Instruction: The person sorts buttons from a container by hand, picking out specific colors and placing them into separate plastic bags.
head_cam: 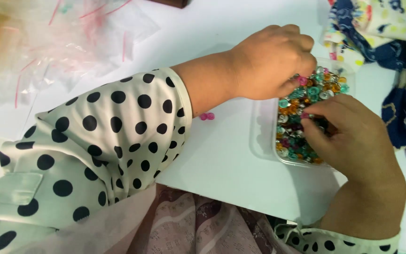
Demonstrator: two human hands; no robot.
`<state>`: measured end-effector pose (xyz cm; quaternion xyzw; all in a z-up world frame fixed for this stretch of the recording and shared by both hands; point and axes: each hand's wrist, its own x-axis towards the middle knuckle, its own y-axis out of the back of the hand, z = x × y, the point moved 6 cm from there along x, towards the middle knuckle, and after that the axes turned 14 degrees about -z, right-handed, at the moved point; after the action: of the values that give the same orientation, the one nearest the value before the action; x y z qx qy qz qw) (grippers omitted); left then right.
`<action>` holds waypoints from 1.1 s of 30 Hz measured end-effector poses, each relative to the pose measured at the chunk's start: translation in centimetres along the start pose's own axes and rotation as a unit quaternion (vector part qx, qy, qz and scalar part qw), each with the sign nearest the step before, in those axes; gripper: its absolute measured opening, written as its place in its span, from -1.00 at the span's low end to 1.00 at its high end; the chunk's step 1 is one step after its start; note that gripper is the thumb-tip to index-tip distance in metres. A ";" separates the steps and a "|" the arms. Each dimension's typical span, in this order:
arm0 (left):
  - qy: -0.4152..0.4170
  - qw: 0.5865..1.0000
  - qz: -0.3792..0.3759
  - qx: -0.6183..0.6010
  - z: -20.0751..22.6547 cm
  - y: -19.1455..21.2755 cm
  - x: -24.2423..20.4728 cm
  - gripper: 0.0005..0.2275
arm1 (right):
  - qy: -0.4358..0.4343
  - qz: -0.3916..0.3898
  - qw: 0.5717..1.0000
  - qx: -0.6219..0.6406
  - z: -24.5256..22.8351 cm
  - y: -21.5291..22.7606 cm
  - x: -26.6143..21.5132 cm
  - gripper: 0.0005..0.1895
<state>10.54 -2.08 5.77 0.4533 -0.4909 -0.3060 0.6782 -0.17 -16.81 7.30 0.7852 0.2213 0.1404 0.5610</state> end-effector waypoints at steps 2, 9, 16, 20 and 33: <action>-0.014 1.000 0.017 -0.009 0.4 2.2 -2.2 -0.95 | 0.019 0.020 1.000 -0.003 0.2 0.0 -0.2 -0.88; 0.023 0.989 -0.032 -0.141 -0.7 4.6 -14.4 -0.89 | 0.170 0.134 0.971 0.101 -6.2 0.1 1.1 -0.90; 0.065 0.976 -0.078 -0.190 -3.3 2.8 -20.0 -0.91 | 0.231 0.073 0.965 0.099 -17.4 -4.7 9.4 -0.86; 0.008 0.984 -0.033 -0.174 -1.7 4.7 -19.9 -0.90 | 0.247 0.068 0.966 -0.019 -16.0 -6.9 8.8 -0.87; -0.015 0.997 -0.009 0.074 3.2 3.0 -20.0 -0.76 | 0.204 0.027 0.974 -0.094 -14.2 -8.3 8.6 -0.87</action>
<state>0.78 15.29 1.08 0.5020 -0.5180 -0.2815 0.6328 -0.94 1.42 3.95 0.6898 0.2954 0.3331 0.5709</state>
